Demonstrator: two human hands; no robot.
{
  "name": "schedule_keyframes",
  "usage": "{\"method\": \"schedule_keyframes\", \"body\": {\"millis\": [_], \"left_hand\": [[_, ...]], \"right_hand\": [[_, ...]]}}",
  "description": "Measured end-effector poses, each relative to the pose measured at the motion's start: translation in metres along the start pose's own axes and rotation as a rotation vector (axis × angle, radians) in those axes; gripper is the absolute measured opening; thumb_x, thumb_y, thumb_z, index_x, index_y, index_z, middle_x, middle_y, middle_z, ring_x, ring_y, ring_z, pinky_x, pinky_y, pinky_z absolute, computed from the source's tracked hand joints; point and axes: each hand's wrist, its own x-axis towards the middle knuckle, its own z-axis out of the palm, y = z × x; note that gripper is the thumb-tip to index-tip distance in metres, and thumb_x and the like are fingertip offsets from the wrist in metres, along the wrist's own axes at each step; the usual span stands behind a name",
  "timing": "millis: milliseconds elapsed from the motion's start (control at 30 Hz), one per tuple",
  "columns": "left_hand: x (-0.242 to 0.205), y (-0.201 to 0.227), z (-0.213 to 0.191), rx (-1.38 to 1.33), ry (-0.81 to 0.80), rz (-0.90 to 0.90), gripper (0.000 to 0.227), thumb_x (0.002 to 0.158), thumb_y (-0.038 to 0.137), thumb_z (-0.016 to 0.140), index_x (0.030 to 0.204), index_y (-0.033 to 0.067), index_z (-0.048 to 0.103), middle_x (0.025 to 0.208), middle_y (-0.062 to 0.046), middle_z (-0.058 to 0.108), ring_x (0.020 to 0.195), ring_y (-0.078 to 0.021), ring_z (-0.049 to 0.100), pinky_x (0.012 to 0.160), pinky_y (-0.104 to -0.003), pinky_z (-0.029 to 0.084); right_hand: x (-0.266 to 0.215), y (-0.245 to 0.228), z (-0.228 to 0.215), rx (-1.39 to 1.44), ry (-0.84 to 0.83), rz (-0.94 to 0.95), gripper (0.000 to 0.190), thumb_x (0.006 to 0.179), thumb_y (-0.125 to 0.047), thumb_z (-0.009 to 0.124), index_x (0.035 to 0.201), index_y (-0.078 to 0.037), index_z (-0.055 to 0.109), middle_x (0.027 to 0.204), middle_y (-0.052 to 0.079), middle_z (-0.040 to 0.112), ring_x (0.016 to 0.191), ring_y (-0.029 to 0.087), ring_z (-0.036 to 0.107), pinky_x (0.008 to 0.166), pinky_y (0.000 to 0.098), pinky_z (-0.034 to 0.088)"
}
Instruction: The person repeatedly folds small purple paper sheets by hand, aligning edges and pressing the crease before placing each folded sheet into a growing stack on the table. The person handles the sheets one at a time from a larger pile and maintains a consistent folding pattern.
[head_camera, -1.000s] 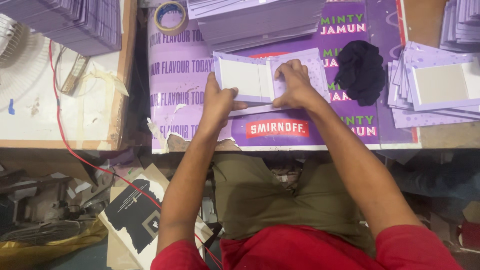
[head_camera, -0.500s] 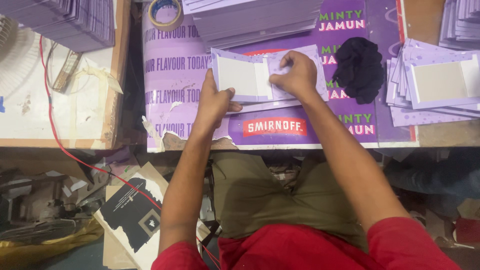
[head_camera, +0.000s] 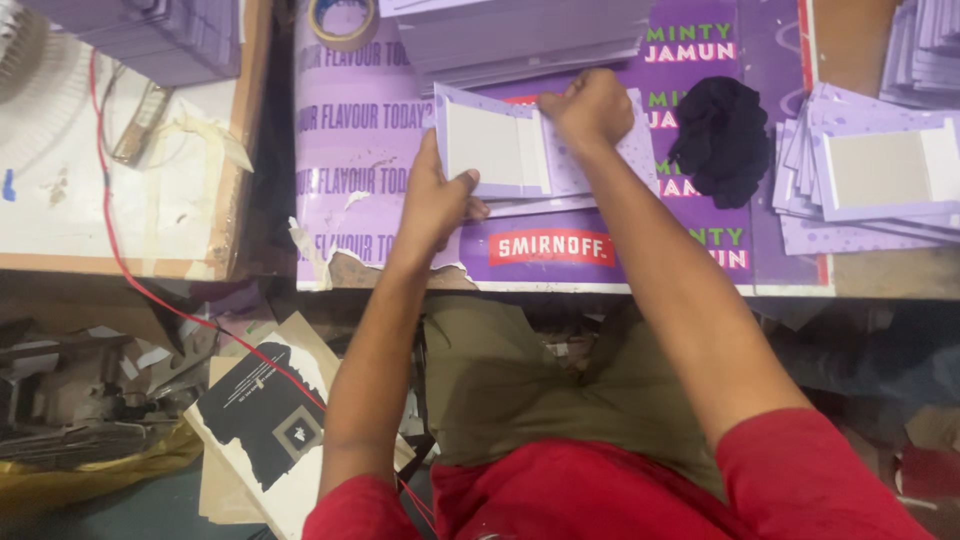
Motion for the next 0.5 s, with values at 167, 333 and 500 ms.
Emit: {"method": "schedule_keyframes", "body": {"millis": [167,333,500], "left_hand": [[-0.026,0.012,-0.006,-0.106,0.043,0.013,0.062,0.092,-0.009,0.052,0.151,-0.0043,0.032,0.107,-0.028,0.066,0.056,-0.02,0.066,0.048,-0.029,0.059],[-0.043,0.057,-0.03,-0.142,0.098,0.152,0.069,0.091,-0.007,0.057,0.152,-0.0011,0.026,0.098,-0.022,0.065,0.055,-0.0213,0.065,0.043,-0.03,0.053],[-0.003,0.112,-0.029,-0.233,0.139,0.483,0.06,0.098,-0.007,0.058,0.151,-0.0053,0.03,0.104,-0.016,0.067,0.063,-0.0201,0.066,0.051,-0.031,0.055]], "right_hand": [[0.047,0.047,-0.039,0.73,-0.438,0.29,0.024,0.087,-0.025,0.085,0.097,-0.007,0.072,0.08,0.001,0.066,0.057,0.006,0.049,0.047,0.0246,0.036],[0.041,0.103,-0.073,0.479,-0.028,-0.094,0.023,0.101,-0.019,0.072,0.115,0.0,0.074,0.096,0.008,0.074,0.077,0.012,0.065,0.067,0.0278,0.051],[-0.011,0.109,-0.057,0.126,0.046,-0.412,0.071,0.069,-0.028,0.102,0.118,0.01,0.067,0.105,0.022,0.071,0.091,0.028,0.069,0.084,0.0372,0.056]]}}
